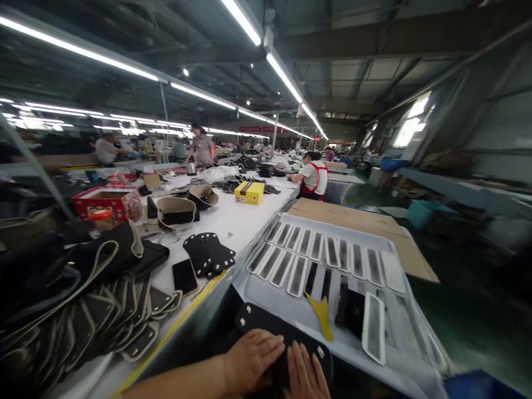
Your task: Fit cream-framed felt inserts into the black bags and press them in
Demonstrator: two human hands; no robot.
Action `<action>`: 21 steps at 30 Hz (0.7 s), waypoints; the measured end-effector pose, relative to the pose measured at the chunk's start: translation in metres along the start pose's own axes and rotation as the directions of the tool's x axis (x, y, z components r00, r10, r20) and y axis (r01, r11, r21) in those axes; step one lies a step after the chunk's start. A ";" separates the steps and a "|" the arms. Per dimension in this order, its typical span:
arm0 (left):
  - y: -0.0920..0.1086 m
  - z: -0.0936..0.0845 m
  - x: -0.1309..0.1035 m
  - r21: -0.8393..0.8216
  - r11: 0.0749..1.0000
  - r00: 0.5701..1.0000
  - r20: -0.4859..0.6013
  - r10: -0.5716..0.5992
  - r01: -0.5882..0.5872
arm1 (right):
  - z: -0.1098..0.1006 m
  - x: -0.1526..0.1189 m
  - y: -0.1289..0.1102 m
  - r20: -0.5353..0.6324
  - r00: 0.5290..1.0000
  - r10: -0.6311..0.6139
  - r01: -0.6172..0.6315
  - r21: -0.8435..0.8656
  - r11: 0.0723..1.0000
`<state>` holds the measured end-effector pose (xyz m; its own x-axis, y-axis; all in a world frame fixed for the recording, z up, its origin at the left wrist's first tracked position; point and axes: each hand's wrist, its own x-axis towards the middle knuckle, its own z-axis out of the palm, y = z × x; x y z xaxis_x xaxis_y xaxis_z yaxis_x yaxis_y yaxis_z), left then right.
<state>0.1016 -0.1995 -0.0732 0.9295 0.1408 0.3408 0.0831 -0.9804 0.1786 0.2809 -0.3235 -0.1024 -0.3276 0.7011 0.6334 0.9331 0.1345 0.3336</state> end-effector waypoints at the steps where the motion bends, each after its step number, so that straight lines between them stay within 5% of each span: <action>1: 0.002 -0.003 -0.003 -0.053 0.998 1.000 0.006 -0.016 0.017 | -0.014 0.003 -0.001 0.072 0.997 0.012 -0.013 0.011 1.000; 3: 0.002 -0.012 -0.014 -0.188 0.981 0.999 0.007 -0.042 0.043 | -0.037 0.005 -0.001 0.234 0.969 0.077 -0.096 0.073 0.993; 5: -0.007 -0.022 -0.027 -0.332 0.930 0.981 -0.052 -0.186 0.159 | -0.050 -0.002 0.003 0.304 0.926 0.224 -0.283 0.167 0.944; 7: -0.023 -0.032 -0.042 -0.417 0.836 0.874 -0.168 -0.456 0.356 | -0.053 -0.020 0.010 0.306 0.815 0.493 -0.572 0.280 0.771; 9: -0.041 -0.039 -0.056 -0.465 0.748 0.763 -0.206 -0.612 0.474 | -0.047 -0.042 0.019 0.391 0.545 0.742 -0.818 0.444 0.367; 11: -0.058 -0.040 -0.065 -0.511 0.671 0.679 -0.209 -0.704 0.538 | -0.034 -0.060 0.025 0.589 0.254 0.767 -0.841 0.526 -0.126; 12: -0.064 -0.037 -0.068 -0.545 0.623 0.638 -0.195 -0.745 0.561 | -0.027 -0.066 0.025 0.666 0.181 0.724 -0.812 0.517 -0.272; 17: -0.082 -0.006 -0.069 -0.751 0.290 0.422 -0.016 -0.906 0.593 | 0.005 -0.065 0.015 0.871 0.047 0.489 -0.685 0.384 -0.619; 21: -0.073 0.008 -0.062 -0.855 0.111 0.420 0.133 -0.898 0.507 | 0.020 -0.055 0.008 0.959 0.015 0.283 -0.562 0.242 -0.791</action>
<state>0.0412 -0.1379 -0.1145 0.3638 0.9209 -0.1398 0.1738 0.0803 0.9815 0.3096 -0.3473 -0.1483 0.4014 0.7202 -0.5659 -0.5182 -0.3310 -0.7887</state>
